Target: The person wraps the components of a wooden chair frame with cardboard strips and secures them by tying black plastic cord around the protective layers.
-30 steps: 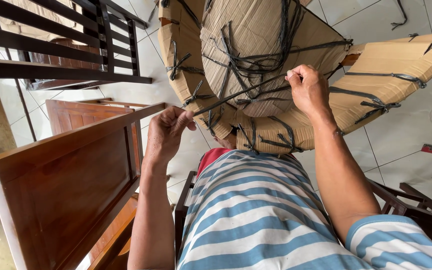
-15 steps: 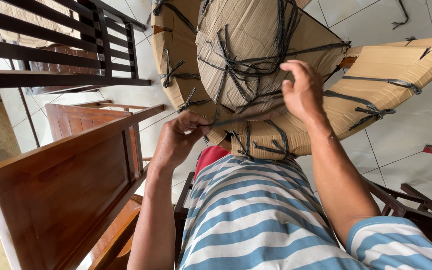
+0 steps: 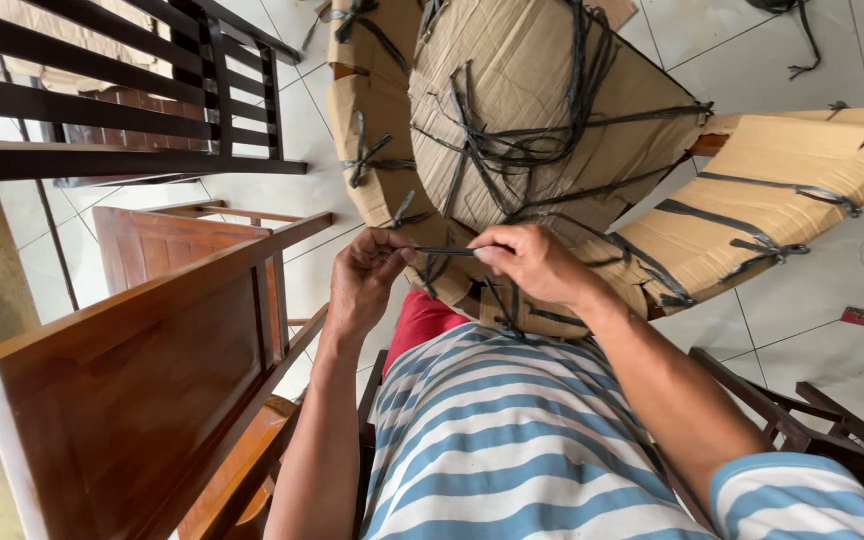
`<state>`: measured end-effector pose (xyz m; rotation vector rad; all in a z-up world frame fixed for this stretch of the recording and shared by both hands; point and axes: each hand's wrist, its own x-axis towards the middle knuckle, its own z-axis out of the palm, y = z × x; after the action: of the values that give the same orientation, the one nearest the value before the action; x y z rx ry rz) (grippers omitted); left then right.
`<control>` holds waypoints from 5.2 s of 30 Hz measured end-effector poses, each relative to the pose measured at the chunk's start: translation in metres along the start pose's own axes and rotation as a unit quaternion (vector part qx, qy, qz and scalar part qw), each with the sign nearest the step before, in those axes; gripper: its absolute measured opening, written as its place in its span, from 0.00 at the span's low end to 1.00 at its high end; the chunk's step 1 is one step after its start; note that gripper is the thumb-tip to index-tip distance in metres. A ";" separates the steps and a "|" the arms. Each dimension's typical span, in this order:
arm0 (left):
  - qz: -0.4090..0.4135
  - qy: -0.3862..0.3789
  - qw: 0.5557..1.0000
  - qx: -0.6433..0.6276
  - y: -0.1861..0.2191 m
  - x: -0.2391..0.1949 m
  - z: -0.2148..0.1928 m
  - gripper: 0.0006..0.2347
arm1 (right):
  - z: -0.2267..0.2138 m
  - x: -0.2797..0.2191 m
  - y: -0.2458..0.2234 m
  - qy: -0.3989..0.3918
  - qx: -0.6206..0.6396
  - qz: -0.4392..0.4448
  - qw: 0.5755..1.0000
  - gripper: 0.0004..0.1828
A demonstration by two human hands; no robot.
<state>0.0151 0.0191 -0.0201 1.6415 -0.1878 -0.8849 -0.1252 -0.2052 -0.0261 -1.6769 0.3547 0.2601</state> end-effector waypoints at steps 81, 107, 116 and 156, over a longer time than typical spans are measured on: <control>-0.129 0.446 0.850 -0.248 -0.155 0.075 -0.108 0.11 | 0.004 0.245 0.218 -0.287 -0.362 0.371 0.806 0.18; 0.024 0.368 0.926 -0.082 -0.029 0.022 -0.105 0.11 | -0.051 0.110 0.094 0.008 -0.071 0.307 0.949 0.12; 0.062 0.297 0.952 -0.041 0.012 0.031 -0.092 0.10 | -0.060 0.092 0.022 0.039 -0.196 0.262 0.944 0.14; 0.258 -0.080 0.957 0.107 0.060 0.063 -0.087 0.10 | 0.099 0.131 -0.077 0.066 -0.081 -0.029 0.994 0.09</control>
<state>0.1345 0.0338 0.0061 1.6051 -0.8118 -0.6059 0.0283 -0.1094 -0.0174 -1.8670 0.3920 0.1383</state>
